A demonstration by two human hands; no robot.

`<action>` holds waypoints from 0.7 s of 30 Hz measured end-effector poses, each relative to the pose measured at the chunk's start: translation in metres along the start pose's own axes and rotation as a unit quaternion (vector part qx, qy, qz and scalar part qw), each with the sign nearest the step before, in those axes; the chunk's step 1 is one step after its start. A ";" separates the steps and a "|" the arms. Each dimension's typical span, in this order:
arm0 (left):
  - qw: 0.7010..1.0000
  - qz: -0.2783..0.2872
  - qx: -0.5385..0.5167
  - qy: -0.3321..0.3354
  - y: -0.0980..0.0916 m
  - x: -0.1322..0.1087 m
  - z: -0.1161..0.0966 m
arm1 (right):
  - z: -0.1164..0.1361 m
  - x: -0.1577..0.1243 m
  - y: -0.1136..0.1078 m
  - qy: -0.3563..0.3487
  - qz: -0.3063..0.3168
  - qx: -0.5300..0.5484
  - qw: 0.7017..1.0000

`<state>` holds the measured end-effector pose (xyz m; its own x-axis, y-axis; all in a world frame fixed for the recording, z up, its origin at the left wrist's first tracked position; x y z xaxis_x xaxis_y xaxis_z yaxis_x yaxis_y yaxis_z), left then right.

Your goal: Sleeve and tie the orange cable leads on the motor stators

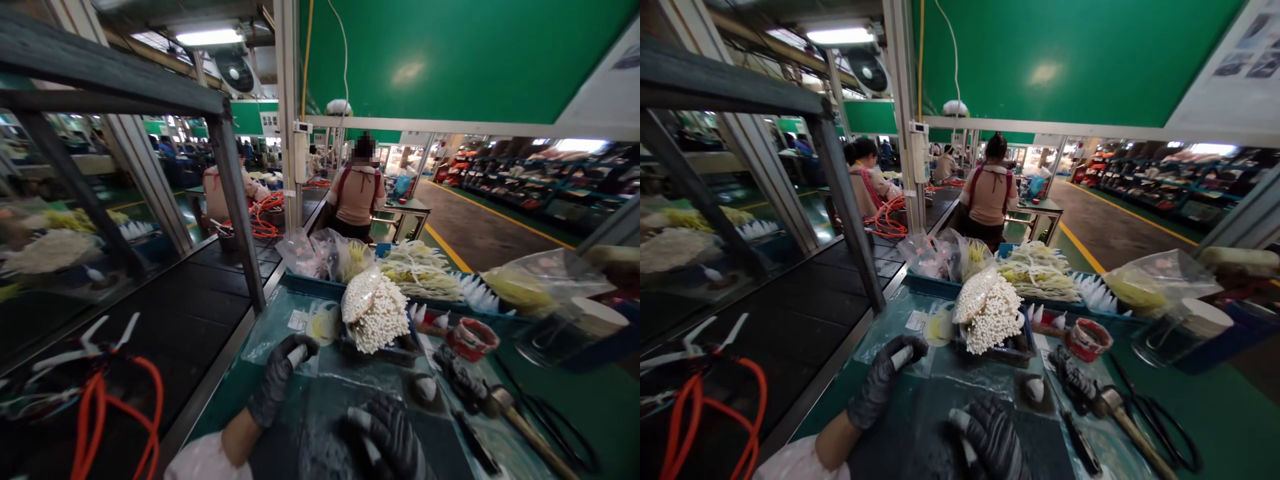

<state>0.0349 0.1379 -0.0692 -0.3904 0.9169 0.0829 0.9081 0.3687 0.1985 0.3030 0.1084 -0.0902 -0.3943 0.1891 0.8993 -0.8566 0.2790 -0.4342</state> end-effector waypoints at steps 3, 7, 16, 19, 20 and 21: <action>1.000 0.012 0.014 -0.006 0.002 -0.001 -0.001 | 0.000 0.001 0.000 -0.001 0.008 0.004 1.000; 0.999 0.022 0.006 -0.030 0.004 -0.001 0.003 | 0.002 0.006 -0.002 -0.008 0.013 -0.021 1.000; 0.994 0.015 -0.047 -0.100 0.003 0.003 0.021 | 0.002 0.004 0.001 -0.017 0.011 -0.004 1.000; 0.993 0.018 -0.050 -0.107 0.004 0.003 0.023 | 0.002 0.000 0.003 -0.019 0.039 -0.022 0.999; 0.993 0.019 -0.050 -0.107 0.004 0.003 0.024 | 0.003 0.001 0.003 -0.017 0.046 -0.027 0.998; 0.993 0.019 -0.050 -0.107 0.005 0.003 0.024 | 0.004 0.002 0.002 -0.017 0.045 -0.030 0.998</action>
Point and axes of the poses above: each hand's wrist, its own x-axis towards the middle knuckle, its own y-axis out of the palm, z = x × y, the point moved 6 cm from there along x, towards the middle knuckle, and after that the axes turned 8 degrees about -z, right-handed, at the moved point
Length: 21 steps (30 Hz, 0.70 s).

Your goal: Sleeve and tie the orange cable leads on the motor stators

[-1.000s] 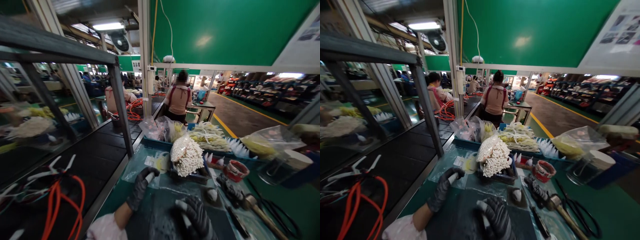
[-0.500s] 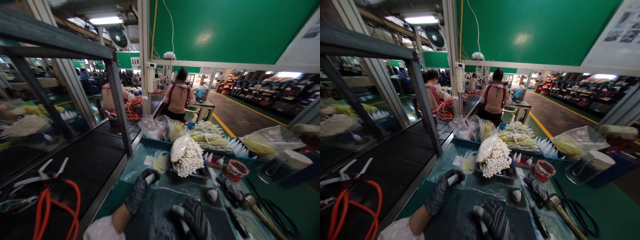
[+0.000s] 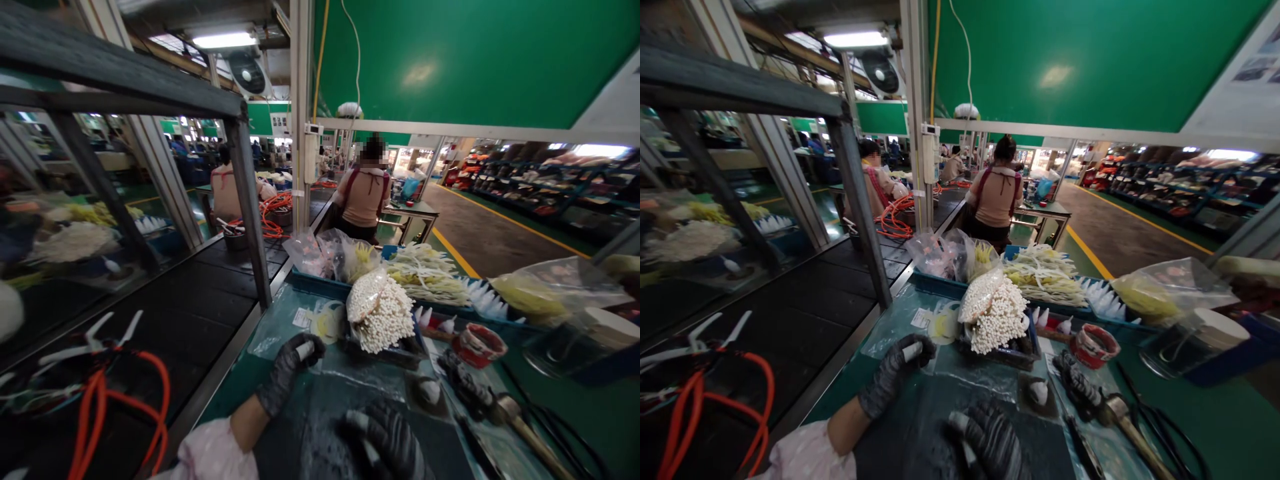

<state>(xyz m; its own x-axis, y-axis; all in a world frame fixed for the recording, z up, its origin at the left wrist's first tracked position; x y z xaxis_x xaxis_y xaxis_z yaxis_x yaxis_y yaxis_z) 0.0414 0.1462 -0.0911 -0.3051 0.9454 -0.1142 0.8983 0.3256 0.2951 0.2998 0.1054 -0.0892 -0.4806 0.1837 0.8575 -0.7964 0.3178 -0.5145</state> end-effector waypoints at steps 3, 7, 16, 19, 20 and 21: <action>1.000 0.000 -0.010 -0.004 0.001 0.000 0.000 | 0.002 0.004 -0.004 -0.005 -0.009 -0.001 1.000; 1.000 -0.002 -0.021 -0.016 0.001 0.001 0.002 | 0.001 0.003 -0.002 -0.016 0.003 -0.002 1.000; 1.000 -0.002 -0.021 -0.023 0.001 0.002 0.005 | -0.001 -0.004 0.000 -0.017 0.017 0.034 0.999; 0.999 -0.003 -0.025 -0.027 0.002 0.000 0.004 | 0.000 -0.004 0.001 -0.007 0.036 0.047 0.998; 0.999 -0.003 -0.026 -0.029 0.002 0.000 0.004 | 0.000 -0.003 0.002 -0.007 0.047 0.047 0.998; 0.999 -0.003 -0.027 -0.030 0.002 -0.001 0.004 | 0.001 -0.003 0.002 -0.007 0.055 0.044 0.997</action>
Point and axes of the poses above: each hand's wrist, its own x-axis towards the middle knuckle, its own y-axis out of the palm, z = x × y, the point moved 6 cm from there along x, towards the middle knuckle, and after that the axes turned 8 degrees about -z, right-handed, at the moved point
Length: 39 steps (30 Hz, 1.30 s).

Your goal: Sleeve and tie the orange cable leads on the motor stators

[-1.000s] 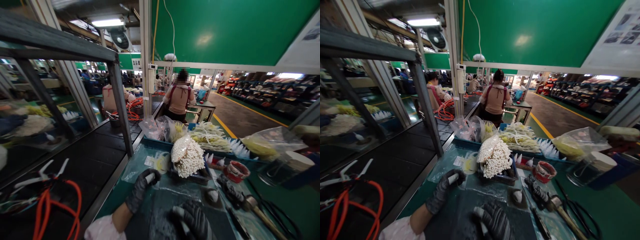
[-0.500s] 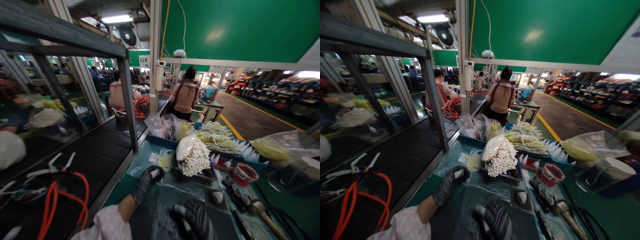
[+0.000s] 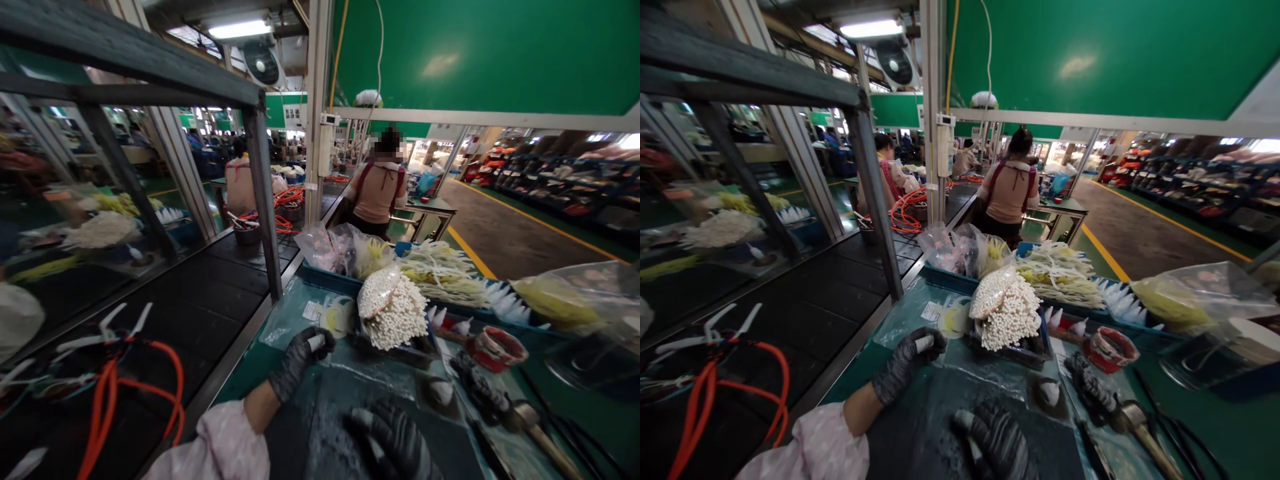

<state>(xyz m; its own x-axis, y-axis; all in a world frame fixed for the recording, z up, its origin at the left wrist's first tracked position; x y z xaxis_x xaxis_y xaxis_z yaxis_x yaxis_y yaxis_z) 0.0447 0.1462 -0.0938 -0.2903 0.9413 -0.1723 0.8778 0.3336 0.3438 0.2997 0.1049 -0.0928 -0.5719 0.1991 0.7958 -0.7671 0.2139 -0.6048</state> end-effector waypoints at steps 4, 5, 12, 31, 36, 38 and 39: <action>1.000 -0.001 -0.002 -0.002 0.001 -0.001 -0.001 | 0.002 0.006 -0.005 -0.001 -0.013 -0.012 1.000; 1.000 -0.001 -0.002 -0.002 0.001 -0.001 -0.002 | 0.002 0.009 -0.006 0.001 -0.016 -0.006 1.000; 1.000 -0.007 -0.003 -0.014 0.000 -0.002 -0.001 | 0.004 0.010 -0.004 0.000 0.005 -0.004 1.000; 1.000 0.008 0.005 0.011 0.004 -0.002 -0.001 | 0.004 0.008 -0.005 -0.014 -0.018 -0.014 1.000; 1.000 -0.009 0.000 0.009 0.002 -0.002 -0.002 | 0.008 0.017 -0.010 -0.011 -0.016 -0.022 1.000; 1.000 -0.016 -0.003 0.008 0.001 -0.002 -0.003 | 0.008 0.016 -0.008 -0.005 0.001 -0.014 1.000; 1.000 -0.019 -0.004 0.007 0.001 -0.002 -0.003 | 0.008 0.014 -0.007 -0.005 0.002 -0.008 1.000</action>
Point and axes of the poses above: each hand's wrist, its own x-axis towards the middle knuckle, its own y-axis out of the palm, z = x × y, the point moved 6 cm from there along x, towards the middle knuckle, and after that the axes turned 8 degrees about -z, right-handed, at the moved point
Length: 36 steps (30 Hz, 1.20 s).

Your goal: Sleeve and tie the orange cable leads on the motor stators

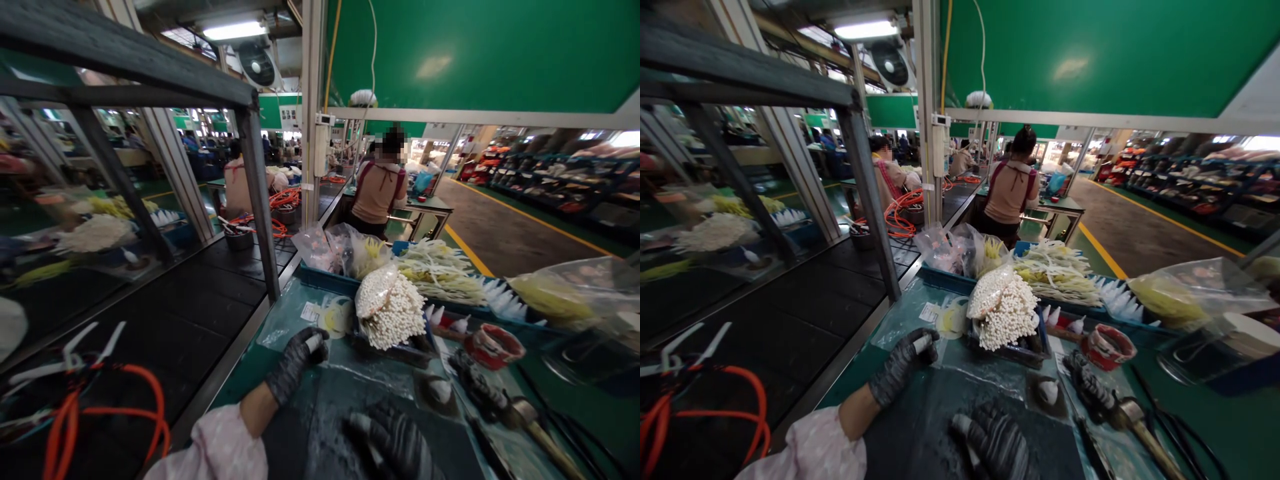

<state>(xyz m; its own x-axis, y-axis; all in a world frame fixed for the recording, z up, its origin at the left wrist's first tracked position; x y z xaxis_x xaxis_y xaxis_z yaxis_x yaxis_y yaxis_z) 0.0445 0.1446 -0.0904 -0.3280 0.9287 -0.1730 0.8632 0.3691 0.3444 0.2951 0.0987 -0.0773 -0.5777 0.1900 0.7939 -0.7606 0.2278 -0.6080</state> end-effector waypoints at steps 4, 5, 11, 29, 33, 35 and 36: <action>1.000 -0.004 -0.005 -0.007 0.000 -0.001 0.001 | -0.003 -0.011 0.006 -0.005 -0.012 0.008 1.000; 1.000 -0.003 -0.006 -0.009 0.000 -0.001 0.001 | -0.005 -0.014 0.008 -0.005 -0.007 0.005 1.000; 1.000 -0.001 -0.013 -0.022 0.001 -0.001 0.003 | -0.004 -0.010 0.007 -0.016 -0.012 -0.011 1.000; 0.999 0.008 -0.015 -0.033 0.001 0.001 0.008 | 0.001 0.010 0.006 -0.030 -0.023 -0.003 0.999; 0.999 0.008 -0.010 -0.029 0.000 0.001 0.009 | 0.002 0.007 0.005 -0.015 -0.042 -0.012 0.999; 0.999 0.009 -0.007 -0.030 0.000 0.001 0.009 | 0.002 0.008 0.006 -0.001 -0.024 -0.009 1.000; 0.999 0.009 -0.006 -0.031 0.001 0.002 0.010 | 0.002 0.009 0.007 0.004 -0.008 -0.004 1.000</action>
<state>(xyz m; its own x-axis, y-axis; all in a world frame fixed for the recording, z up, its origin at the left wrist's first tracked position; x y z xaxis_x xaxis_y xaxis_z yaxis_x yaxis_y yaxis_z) 0.0481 0.1460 -0.0993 -0.2881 0.9314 -0.2225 0.8641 0.3530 0.3587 0.2838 0.0996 -0.0746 -0.5631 0.1929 0.8036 -0.7677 0.2379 -0.5950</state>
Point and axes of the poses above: each hand's wrist, its own x-axis towards the middle knuckle, its own y-axis out of the palm, z = x × y, the point moved 6 cm from there along x, towards the middle knuckle, and after that the axes turned 8 degrees about -z, right-handed, at the moved point
